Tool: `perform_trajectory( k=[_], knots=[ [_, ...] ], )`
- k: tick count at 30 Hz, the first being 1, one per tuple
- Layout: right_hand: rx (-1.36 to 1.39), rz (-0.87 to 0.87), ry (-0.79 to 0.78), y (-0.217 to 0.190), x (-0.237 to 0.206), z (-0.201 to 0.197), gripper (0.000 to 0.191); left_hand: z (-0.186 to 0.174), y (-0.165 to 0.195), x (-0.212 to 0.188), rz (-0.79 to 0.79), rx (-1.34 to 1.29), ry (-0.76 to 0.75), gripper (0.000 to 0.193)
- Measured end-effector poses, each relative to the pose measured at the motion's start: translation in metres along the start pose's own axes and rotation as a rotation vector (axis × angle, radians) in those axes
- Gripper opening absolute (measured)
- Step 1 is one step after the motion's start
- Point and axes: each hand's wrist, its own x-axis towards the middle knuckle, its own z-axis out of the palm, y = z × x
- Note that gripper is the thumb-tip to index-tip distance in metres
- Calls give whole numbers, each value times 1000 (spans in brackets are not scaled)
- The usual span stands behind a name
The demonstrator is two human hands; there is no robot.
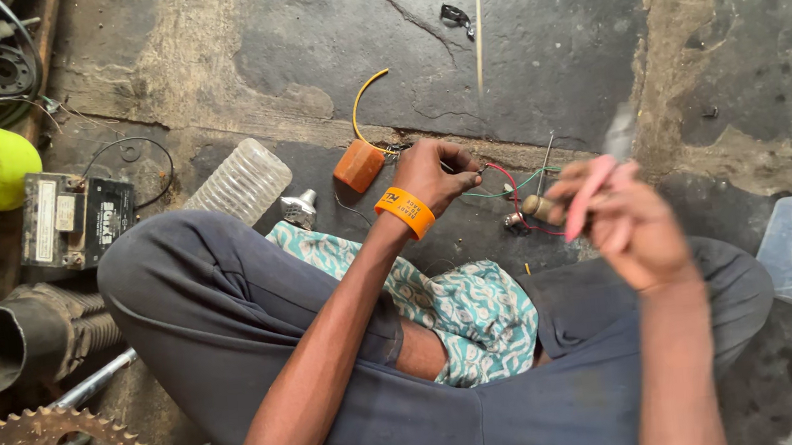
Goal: The person sits on the workshop floor and repairs a small electrical component with colored wires. They strip and twist the wire ends by hand, use a screwdriver and pliers on the wires, and fit the wires into the component's terminals, working on it in their lap.
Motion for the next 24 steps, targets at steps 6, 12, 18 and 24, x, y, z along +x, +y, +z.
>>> perform_trajectory(
  k=[6, 12, 18, 24],
  knots=[
    [-490, 329, -151, 26, 2, 40, 42, 2, 0, 0, -39, -20, 93, 15],
    [-609, 375, -229, 44, 10, 32, 41, 4, 2, 0, -73, -273, 42, 16],
    [-550, 208, -140, 71, 23, 24, 30, 1, 12, -7, -47, -212, -146, 19],
    [-564, 139, -105, 76, 28, 28, 17, -5, 24, -11, -62, -170, -223, 15]
  ],
)
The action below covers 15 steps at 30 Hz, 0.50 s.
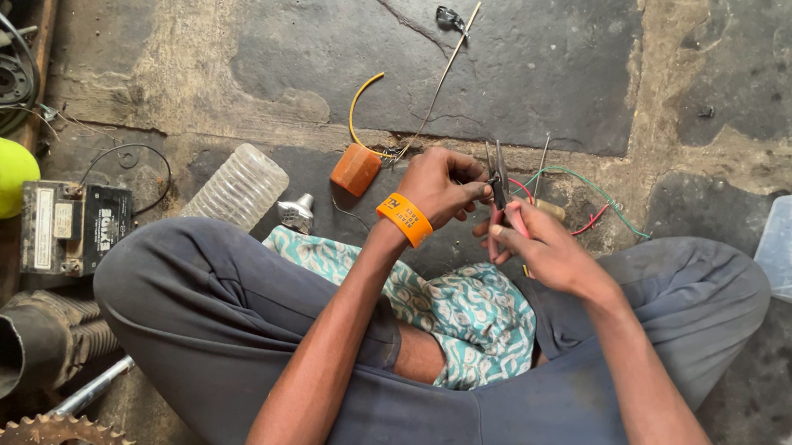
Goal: The person sits on the workshop floor and repairs a small electrical component with colored wires. They strip and twist the wire ends by hand, use a screwdriver and pliers on the wires, and fit the wires into the component's terminals, working on it in their lap.
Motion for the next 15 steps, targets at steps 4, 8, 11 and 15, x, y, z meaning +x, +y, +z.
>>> perform_trajectory(
  k=[4, 8, 11, 15],
  knots=[
    [-25, -39, 23, -6, -2, 3, 18, 1, 1, 1, 8, -2, 9, 15],
    [-88, -109, 40, -23, -7, 9, 17, 1, 0, 1, 38, -1, 33, 18],
    [-283, -168, 110, -39, -15, 13, 25, 2, 0, 1, 41, 17, 22, 18],
    [-514, -320, 176, -48, -18, 15, 29, 3, -3, 3, 45, 129, 38, 19]
  ],
)
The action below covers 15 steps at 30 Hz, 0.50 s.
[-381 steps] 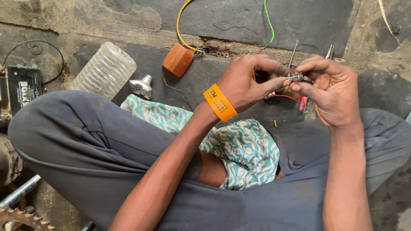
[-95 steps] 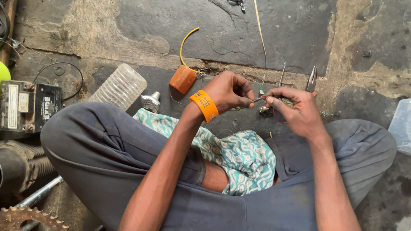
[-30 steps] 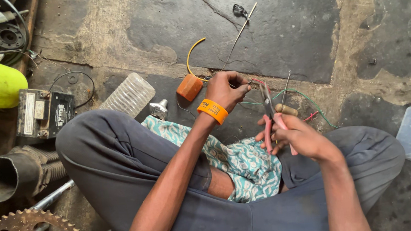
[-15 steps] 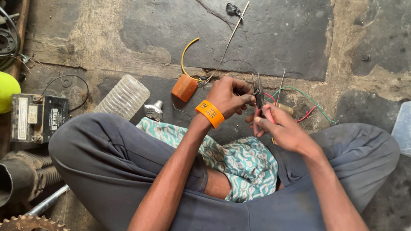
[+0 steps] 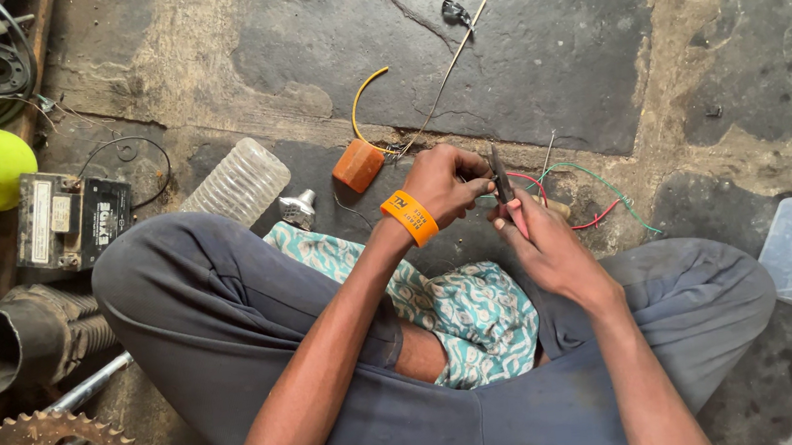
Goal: The person sits on the workshop floor and repairs a small electrical component with colored wires. They strip and twist the wire ends by hand, use a screwdriver and pliers on the wires, and fit the wires into the component's terminals, working on it in their lap.
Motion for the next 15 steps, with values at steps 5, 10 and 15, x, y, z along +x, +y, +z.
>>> perform_trajectory(
  k=[5, 10, 15],
  knots=[
    [118, 220, -26, 25, 0, 13, 23, 4, -15, 4, 57, 42, 30, 19],
    [709, 338, -50, 59, 12, 43, 19, 6, -30, 4, 329, 188, 116, 22],
    [447, 490, 23, 70, 17, 61, 39, 9, -33, 5, 147, 247, 85, 24]
  ],
)
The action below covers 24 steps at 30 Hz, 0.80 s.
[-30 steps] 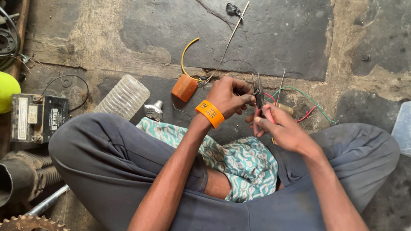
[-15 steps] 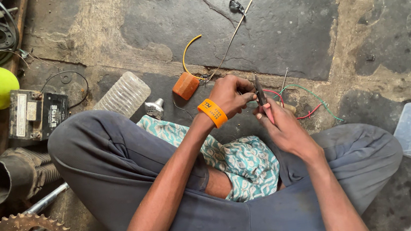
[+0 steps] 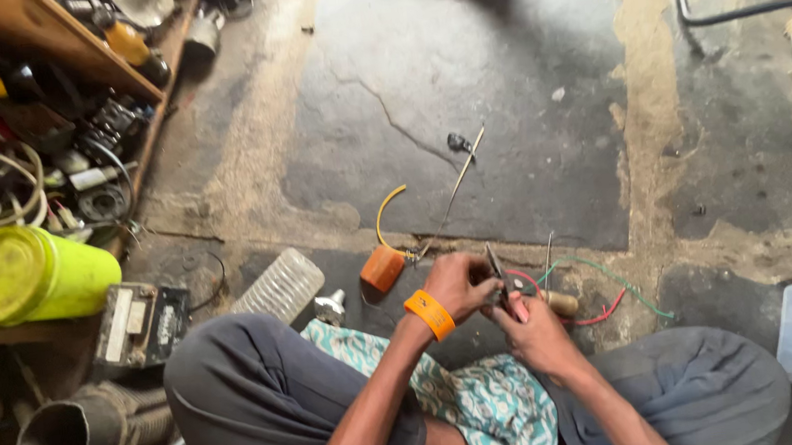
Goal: The person sits on the workshop floor and repairs a small electrical component with colored wires. They strip and twist the wire ends by hand, use a screwdriver and pliers on the wires, and fit the wires into the component's terminals, working on it in their lap.
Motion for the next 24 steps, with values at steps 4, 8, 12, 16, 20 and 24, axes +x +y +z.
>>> perform_trajectory(
  k=[4, 8, 12, 16, 20, 24],
  knots=[
    [-32, -66, -1, -4, -5, 1, 42, -4, 0, 1, 118, 13, 58, 25],
    [266, 54, -151, -18, -9, -8, 30, -16, 6, -1, 60, -165, -14, 26],
    [466, 151, -280, -31, -14, -23, 22, -33, 18, -1, -69, -277, -181, 25],
    [231, 46, -289, -36, -17, -22, 30, -40, 14, -3, 39, 59, 9, 27],
    [-46, 80, -268, -36, -20, -24, 27, -30, -9, -5, -256, 361, -115, 32],
    [-142, -134, -384, -37, -22, -23, 33, -18, -28, -1, -217, 421, 22, 25]
  ],
)
